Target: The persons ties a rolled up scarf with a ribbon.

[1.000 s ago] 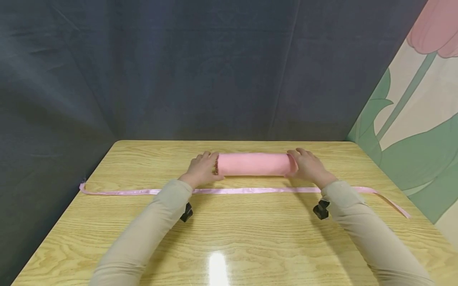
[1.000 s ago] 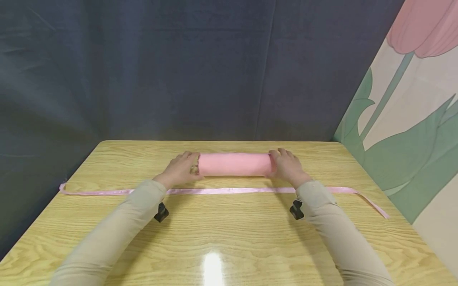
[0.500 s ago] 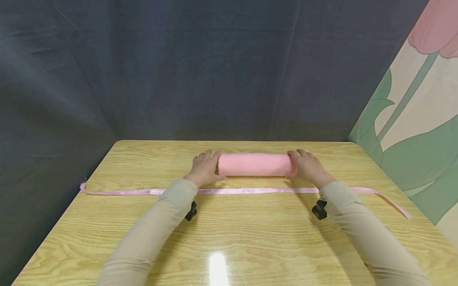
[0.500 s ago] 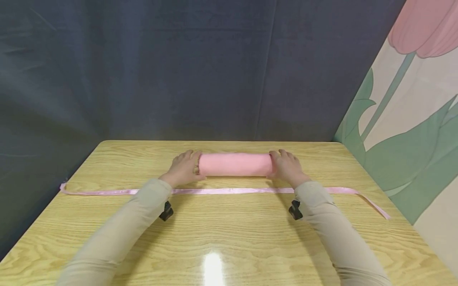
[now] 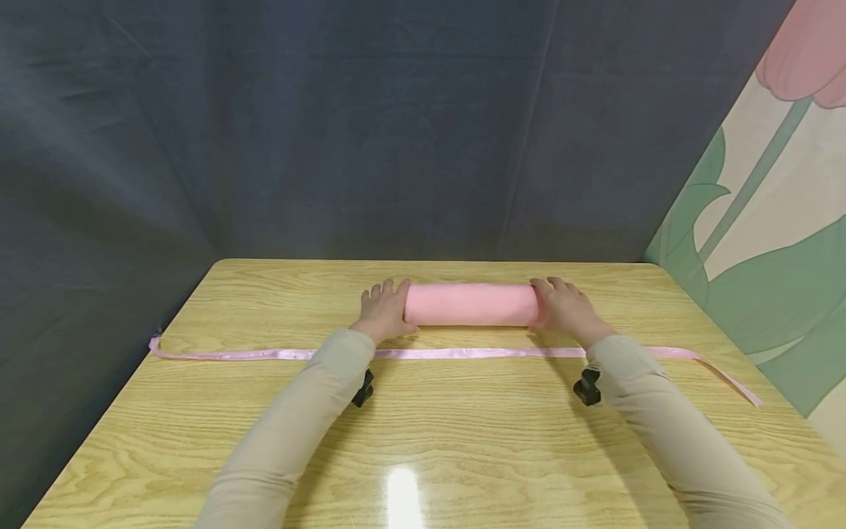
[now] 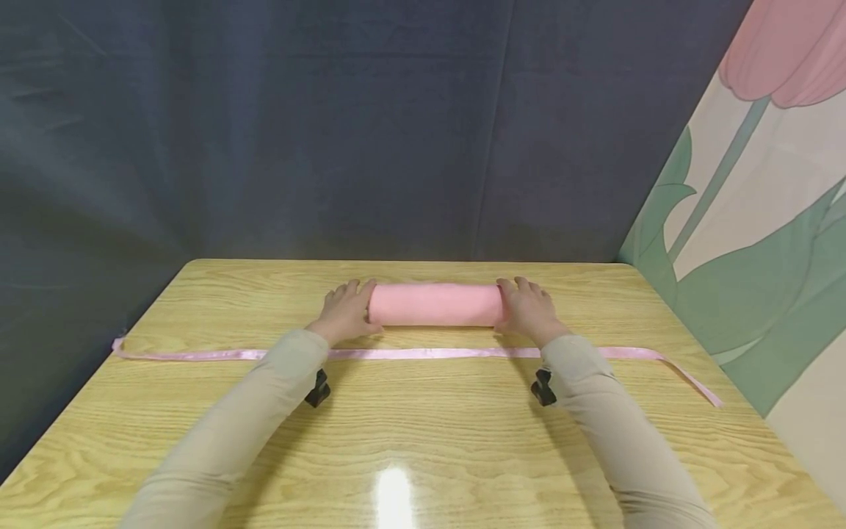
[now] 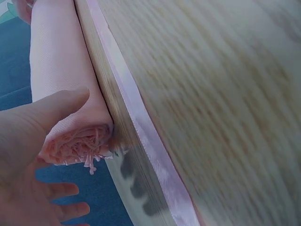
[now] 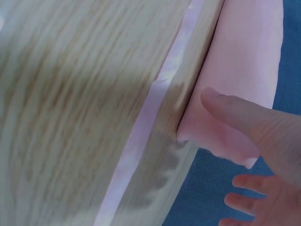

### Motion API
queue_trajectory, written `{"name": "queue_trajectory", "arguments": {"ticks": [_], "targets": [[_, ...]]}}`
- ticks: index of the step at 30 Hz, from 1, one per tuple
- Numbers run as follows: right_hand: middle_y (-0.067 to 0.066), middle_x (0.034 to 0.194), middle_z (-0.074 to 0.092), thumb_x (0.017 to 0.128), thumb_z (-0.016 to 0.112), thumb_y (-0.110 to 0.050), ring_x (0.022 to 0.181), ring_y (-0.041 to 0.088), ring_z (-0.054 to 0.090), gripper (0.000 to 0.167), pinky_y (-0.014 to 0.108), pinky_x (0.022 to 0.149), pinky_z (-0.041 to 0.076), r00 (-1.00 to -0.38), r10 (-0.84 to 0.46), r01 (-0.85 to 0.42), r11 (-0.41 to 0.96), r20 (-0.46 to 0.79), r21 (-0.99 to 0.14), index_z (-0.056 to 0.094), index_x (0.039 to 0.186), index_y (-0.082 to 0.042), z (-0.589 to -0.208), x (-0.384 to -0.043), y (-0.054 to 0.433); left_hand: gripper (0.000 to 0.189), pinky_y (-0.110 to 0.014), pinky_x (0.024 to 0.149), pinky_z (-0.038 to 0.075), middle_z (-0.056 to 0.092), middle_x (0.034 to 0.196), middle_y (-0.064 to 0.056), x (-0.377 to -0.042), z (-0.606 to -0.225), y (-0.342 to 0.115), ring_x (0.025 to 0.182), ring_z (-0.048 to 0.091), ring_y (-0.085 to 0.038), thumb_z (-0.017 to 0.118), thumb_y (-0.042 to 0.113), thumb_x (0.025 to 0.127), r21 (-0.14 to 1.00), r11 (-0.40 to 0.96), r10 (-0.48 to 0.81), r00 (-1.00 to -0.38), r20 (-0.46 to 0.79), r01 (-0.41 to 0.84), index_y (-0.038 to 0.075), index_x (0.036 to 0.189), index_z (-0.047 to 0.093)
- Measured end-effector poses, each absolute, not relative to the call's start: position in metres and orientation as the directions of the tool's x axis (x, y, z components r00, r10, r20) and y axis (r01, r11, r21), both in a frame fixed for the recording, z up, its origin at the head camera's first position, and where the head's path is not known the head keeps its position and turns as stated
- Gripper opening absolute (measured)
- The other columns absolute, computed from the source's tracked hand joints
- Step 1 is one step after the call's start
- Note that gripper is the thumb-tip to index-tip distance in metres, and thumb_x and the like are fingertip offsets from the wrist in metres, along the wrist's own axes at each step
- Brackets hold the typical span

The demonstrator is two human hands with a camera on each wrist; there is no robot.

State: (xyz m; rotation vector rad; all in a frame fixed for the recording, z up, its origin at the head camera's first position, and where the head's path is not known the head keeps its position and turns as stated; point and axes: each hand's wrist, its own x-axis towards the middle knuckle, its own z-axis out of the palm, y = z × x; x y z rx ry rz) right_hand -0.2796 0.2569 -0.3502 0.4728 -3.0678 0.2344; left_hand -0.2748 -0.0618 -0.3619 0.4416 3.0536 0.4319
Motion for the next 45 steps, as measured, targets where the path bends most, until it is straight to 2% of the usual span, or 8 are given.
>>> {"name": "queue_trajectory", "arguments": {"ticks": [9,23,29,38,45], "targets": [[0.037,0.133,0.037,0.068,0.083,-0.023,0.117,0.057,0.037,0.087,0.066,0.093,0.032,-0.950,-0.306,-0.312,0.942,0.065,-0.126,0.036,0.137,0.004,-0.354,-0.284,0.259,0.091,-0.057,0.104,0.024,0.034,0.140,-0.025,-0.280,-0.366,-0.059,0.125,0.035,-0.044,0.080,0.030,0.074,0.317,0.914,0.263,-0.965,0.010,0.253,0.009,0.145,0.028],[0.034,0.134,0.036,0.068,0.083,-0.016,0.119,0.054,0.037,0.084,0.066,0.095,0.030,-0.968,-0.248,-0.251,0.958,0.035,-0.140,0.037,0.137,0.001,-0.359,-0.291,0.257,0.088,-0.056,0.103,0.025,0.035,0.140,-0.023,-0.284,-0.367,-0.056,0.124,0.037,-0.042,0.081,0.026,0.074,0.315,0.926,0.221,-0.975,-0.008,0.207,0.010,0.144,0.031],[0.034,0.132,0.038,0.068,0.082,-0.014,0.117,0.053,0.038,0.078,0.065,0.095,0.031,-0.967,-0.249,-0.254,0.958,0.055,-0.132,0.042,0.133,0.002,-0.360,-0.291,0.256,0.085,-0.055,0.102,0.026,0.038,0.137,-0.022,-0.286,-0.368,-0.054,0.123,0.038,-0.042,0.081,0.025,0.073,0.294,0.933,0.217,-0.976,0.005,0.209,0.009,0.142,0.035],[0.033,0.125,0.045,0.068,0.079,-0.013,0.110,0.052,0.045,0.066,0.064,0.090,0.037,-0.954,-0.272,-0.285,0.954,0.128,-0.096,0.049,0.124,0.004,-0.362,-0.290,0.255,0.074,-0.055,0.102,0.027,0.042,0.133,-0.021,-0.288,-0.370,-0.052,0.122,0.039,-0.041,0.080,0.022,0.074,0.262,0.938,0.225,-0.974,0.032,0.225,0.008,0.136,0.043],[0.030,0.126,0.046,0.069,0.079,-0.012,0.113,0.050,0.045,0.061,0.063,0.091,0.036,-0.955,-0.267,-0.279,0.956,0.129,-0.087,0.051,0.121,0.003,-0.363,-0.290,0.254,0.070,-0.054,0.102,0.028,0.046,0.129,-0.021,-0.289,-0.371,-0.050,0.121,0.041,-0.040,0.080,0.022,0.074,0.224,0.946,0.228,-0.972,0.060,0.236,0.007,0.133,0.046]]}}
